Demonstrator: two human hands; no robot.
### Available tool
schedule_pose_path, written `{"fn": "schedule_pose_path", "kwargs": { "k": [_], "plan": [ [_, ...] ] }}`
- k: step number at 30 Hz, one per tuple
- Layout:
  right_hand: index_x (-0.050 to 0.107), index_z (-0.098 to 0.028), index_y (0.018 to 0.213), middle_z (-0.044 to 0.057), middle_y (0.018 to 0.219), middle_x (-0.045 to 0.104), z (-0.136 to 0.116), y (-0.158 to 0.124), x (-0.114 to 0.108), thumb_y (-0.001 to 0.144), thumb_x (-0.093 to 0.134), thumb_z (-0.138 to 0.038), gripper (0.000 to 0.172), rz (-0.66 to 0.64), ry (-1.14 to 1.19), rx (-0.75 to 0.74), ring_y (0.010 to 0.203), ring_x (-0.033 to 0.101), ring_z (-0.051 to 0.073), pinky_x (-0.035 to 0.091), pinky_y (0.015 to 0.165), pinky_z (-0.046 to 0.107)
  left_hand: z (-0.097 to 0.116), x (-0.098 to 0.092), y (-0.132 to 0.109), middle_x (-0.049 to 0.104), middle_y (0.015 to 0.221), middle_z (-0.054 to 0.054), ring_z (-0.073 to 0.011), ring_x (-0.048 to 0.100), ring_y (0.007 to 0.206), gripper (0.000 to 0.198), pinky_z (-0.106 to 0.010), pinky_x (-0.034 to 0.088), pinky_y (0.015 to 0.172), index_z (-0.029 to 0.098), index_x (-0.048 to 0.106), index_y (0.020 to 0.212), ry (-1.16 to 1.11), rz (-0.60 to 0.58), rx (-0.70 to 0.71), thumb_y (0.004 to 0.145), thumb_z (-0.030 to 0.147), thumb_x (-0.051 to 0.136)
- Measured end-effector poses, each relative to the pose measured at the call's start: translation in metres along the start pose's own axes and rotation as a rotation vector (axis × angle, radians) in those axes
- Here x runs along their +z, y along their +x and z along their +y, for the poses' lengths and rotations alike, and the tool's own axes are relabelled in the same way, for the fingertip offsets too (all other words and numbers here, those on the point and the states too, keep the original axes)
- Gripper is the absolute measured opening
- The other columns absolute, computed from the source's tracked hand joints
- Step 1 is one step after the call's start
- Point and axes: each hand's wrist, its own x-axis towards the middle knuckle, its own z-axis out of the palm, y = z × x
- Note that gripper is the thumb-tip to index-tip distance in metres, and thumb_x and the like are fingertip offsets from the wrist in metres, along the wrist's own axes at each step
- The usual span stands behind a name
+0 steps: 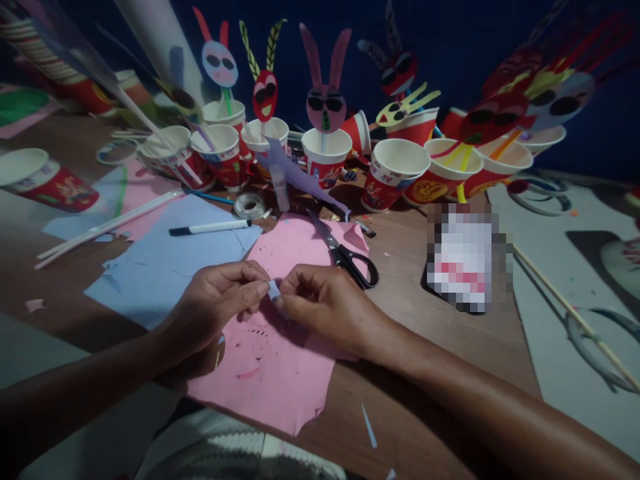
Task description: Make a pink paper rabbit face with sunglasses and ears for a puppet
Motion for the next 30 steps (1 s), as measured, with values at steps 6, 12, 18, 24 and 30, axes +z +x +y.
{"fn": "schedule_pose_path", "kwargs": {
  "k": [6,12,18,24,30],
  "plan": [
    [0.054,-0.017,0.071,-0.003,0.063,0.057,0.003,0.004,-0.002,0.081,0.057,-0.027,0.014,0.048,-0.043,-0.029,0.055,0.051,0.009,0.039,0.053,0.021,-0.007,-0.004,0.001,0.053,0.064,0.003,-0.0075,0.044,0.052,0.012,-0.02,0.035,0.047,0.015,0.057,0.065,0.229,0.014,0.068,0.076,0.02,0.057],
    [0.062,-0.017,0.074,0.0,0.066,0.064,0.002,0.002,-0.004,0.085,0.052,-0.03,0.019,0.109,-0.411,-0.08,0.059,0.055,0.012,0.039,0.057,0.023,-0.011,-0.014,-0.004,0.062,0.072,-0.002,-0.0133,0.055,0.069,0.015,-0.027,0.043,0.065,0.015,0.061,0.073,0.683,0.047,0.482,0.083,0.016,0.05],
    [0.066,-0.019,0.074,-0.002,0.063,0.063,-0.001,0.002,-0.002,0.084,0.054,-0.029,0.018,0.12,-0.631,-0.093,0.055,0.052,0.011,0.035,0.053,0.023,-0.015,-0.019,-0.016,0.062,0.091,-0.008,-0.0214,0.053,0.082,0.021,-0.034,0.045,0.07,0.014,0.062,0.096,1.115,-0.245,0.542,0.087,0.016,0.043],
    [0.067,-0.019,0.072,-0.001,0.061,0.065,0.002,0.004,0.004,0.083,0.055,-0.031,0.02,0.177,-0.738,-0.063,0.052,0.051,0.011,0.033,0.052,0.024,-0.022,-0.019,-0.016,0.059,0.095,-0.008,-0.0216,0.049,0.081,0.023,-0.035,0.045,0.07,0.014,0.061,0.099,1.232,-0.231,0.687,0.09,0.015,0.04],
    [0.067,-0.019,0.07,0.001,0.06,0.066,0.005,0.005,0.009,0.082,0.054,-0.034,0.023,0.192,-0.777,-0.01,0.047,0.05,0.011,0.032,0.049,0.024,-0.021,-0.02,-0.014,0.058,0.096,-0.008,-0.0208,0.048,0.082,0.022,-0.034,0.045,0.072,0.014,0.06,0.1,1.223,-0.269,0.692,0.09,0.016,0.041]
  ]
}}
